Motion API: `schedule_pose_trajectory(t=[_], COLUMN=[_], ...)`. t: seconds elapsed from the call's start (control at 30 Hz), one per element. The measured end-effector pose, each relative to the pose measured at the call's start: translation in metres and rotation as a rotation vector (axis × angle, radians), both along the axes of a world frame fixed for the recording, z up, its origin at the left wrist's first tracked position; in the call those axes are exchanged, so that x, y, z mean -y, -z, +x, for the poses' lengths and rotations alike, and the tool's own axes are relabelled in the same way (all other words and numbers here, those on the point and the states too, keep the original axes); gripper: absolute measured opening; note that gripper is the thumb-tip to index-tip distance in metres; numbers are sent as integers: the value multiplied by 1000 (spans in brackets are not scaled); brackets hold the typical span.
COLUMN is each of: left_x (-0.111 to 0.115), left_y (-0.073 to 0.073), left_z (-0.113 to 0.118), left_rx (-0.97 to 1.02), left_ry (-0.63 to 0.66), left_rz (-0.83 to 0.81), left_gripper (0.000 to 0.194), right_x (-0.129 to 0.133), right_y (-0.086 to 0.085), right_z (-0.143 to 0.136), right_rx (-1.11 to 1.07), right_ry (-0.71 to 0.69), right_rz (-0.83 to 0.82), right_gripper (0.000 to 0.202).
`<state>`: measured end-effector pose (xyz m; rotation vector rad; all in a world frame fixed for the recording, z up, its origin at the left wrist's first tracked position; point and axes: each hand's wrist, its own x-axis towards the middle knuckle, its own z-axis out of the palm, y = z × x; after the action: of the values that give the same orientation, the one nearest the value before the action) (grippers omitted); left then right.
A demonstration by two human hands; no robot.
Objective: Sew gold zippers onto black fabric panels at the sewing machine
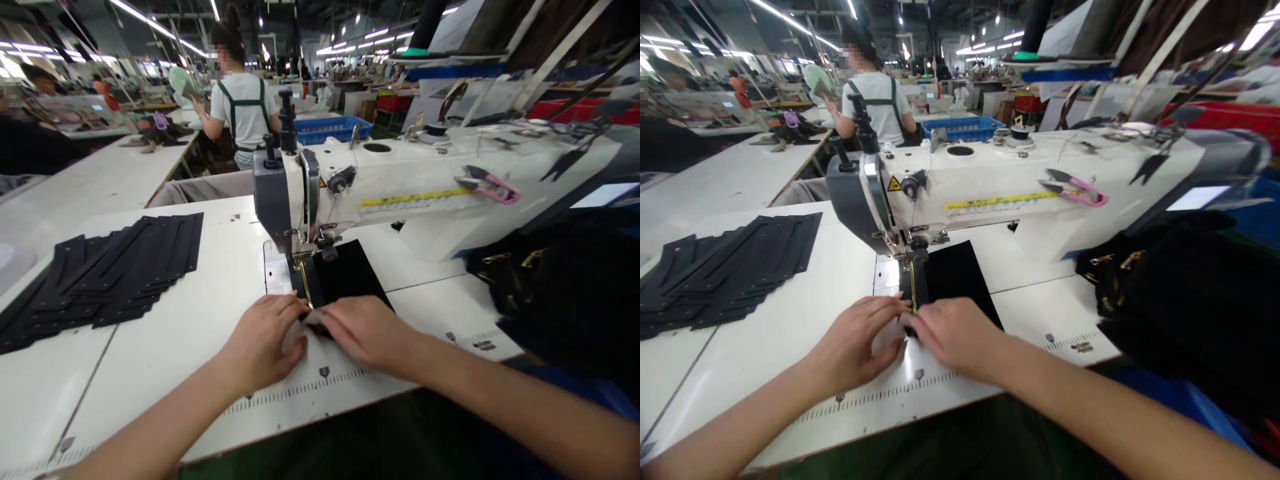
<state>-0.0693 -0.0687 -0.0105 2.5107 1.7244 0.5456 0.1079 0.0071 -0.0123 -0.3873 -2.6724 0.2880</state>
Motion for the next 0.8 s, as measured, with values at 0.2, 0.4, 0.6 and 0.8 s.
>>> schedule_pose_trajectory(t=[0.2,0.4,0.6,0.8], left_x=[-19,1,2,-1], left_y=[-12,20,26,25], left_z=[-3,6,3,-5], left_rx=[0,-15,1,12], left_ry=[-110,16,48,116], left_rz=[-26,243,263,274], left_gripper=[10,21,22,22], right_x=[-31,-28,-26,-23], right_y=[-41,5,44,38], right_z=[-9,-15,-33,-32], right_rx=[73,-78,-41,20], right_ry=[55,146,148,165], right_rz=[-412,-127,98,119], right_gripper=[40,31,38,38])
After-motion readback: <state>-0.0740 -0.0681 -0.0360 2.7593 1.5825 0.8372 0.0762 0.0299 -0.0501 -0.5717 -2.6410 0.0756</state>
